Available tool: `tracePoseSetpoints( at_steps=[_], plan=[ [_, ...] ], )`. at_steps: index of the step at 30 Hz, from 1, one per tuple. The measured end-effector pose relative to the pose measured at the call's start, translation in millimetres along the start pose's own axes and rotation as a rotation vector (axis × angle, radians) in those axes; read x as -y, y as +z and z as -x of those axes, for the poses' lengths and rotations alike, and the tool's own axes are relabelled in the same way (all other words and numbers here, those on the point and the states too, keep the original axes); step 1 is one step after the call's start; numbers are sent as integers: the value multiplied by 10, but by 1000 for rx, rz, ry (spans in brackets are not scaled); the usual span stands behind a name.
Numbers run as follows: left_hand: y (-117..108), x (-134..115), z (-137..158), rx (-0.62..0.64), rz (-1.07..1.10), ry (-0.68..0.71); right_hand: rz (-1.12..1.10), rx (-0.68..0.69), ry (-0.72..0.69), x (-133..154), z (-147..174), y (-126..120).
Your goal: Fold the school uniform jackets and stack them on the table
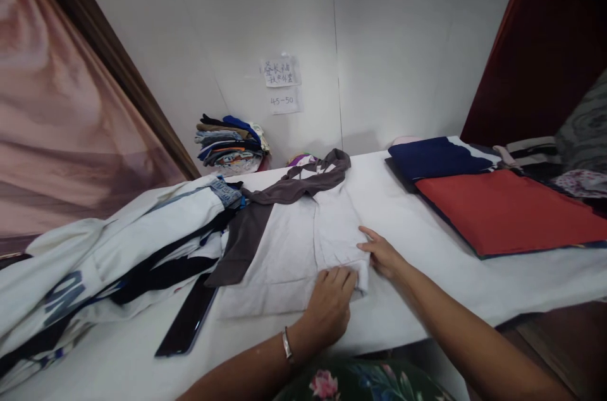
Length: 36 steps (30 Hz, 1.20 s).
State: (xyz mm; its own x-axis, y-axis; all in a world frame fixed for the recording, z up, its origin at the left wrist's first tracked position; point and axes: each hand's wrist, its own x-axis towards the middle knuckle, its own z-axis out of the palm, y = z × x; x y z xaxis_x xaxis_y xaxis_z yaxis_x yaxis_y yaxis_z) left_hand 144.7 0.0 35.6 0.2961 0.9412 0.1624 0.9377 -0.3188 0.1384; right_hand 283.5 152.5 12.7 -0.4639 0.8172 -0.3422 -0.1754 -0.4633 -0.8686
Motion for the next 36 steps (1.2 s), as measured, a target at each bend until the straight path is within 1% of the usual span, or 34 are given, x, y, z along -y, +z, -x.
tracePoseSetpoints(
  at_steps=[3, 6, 9, 12, 14, 17, 19, 21, 23, 25, 27, 29, 31, 33, 34, 36],
  plan=[
    [35, 49, -21, -11, -61, -62, -30, 7, 8, 1, 2, 11],
    [-18, 91, -108, 65, -73, -102, 8, 4, -5, 45, -4, -1],
    [-184, 17, -253, 108, -26, -58, 52, 22, -38, 204, 64, -113],
    [-290, -194, -403, 93, 25, 62, 104, 48, -116, 366, 210, -374],
    [-240, -360, -475, 107, 43, 167, 170, 66, -138, 379, 301, -598],
    [-32, -543, -521, 171, 33, 281, 345, 79, -120, 241, 363, -900],
    [83, -583, -527, 202, 31, 305, 502, 58, -128, 130, 356, -1027],
    [110, -545, -543, 237, 80, 305, 734, 0, -180, 83, 337, -1082],
    [49, -432, -602, 282, 201, 291, 1018, -79, -293, 123, 327, -1065],
    [-63, -244, -728, 281, 335, 225, 1234, -149, -440, 230, 328, -974],
    [-180, 13, -928, 203, 405, 87, 1307, -145, -568, 358, 316, -807],
    [-274, 321, -1187, 95, 396, -71, 1299, -78, -642, 468, 266, -583],
    [-335, 649, -1478, 15, 350, -201, 1299, 2, -686, 531, 163, -341],
    [-366, 957, -1772, -46, 297, -314, 1339, 50, -706, 527, 21, -136],
    [-372, 1093, -1913, -65, 276, -354, 1377, 69, -693, 499, -56, -61],
    [-365, 1317, -2183, -90, 241, -415, 1475, 105, -618, 395, -196, 22]
  ],
)
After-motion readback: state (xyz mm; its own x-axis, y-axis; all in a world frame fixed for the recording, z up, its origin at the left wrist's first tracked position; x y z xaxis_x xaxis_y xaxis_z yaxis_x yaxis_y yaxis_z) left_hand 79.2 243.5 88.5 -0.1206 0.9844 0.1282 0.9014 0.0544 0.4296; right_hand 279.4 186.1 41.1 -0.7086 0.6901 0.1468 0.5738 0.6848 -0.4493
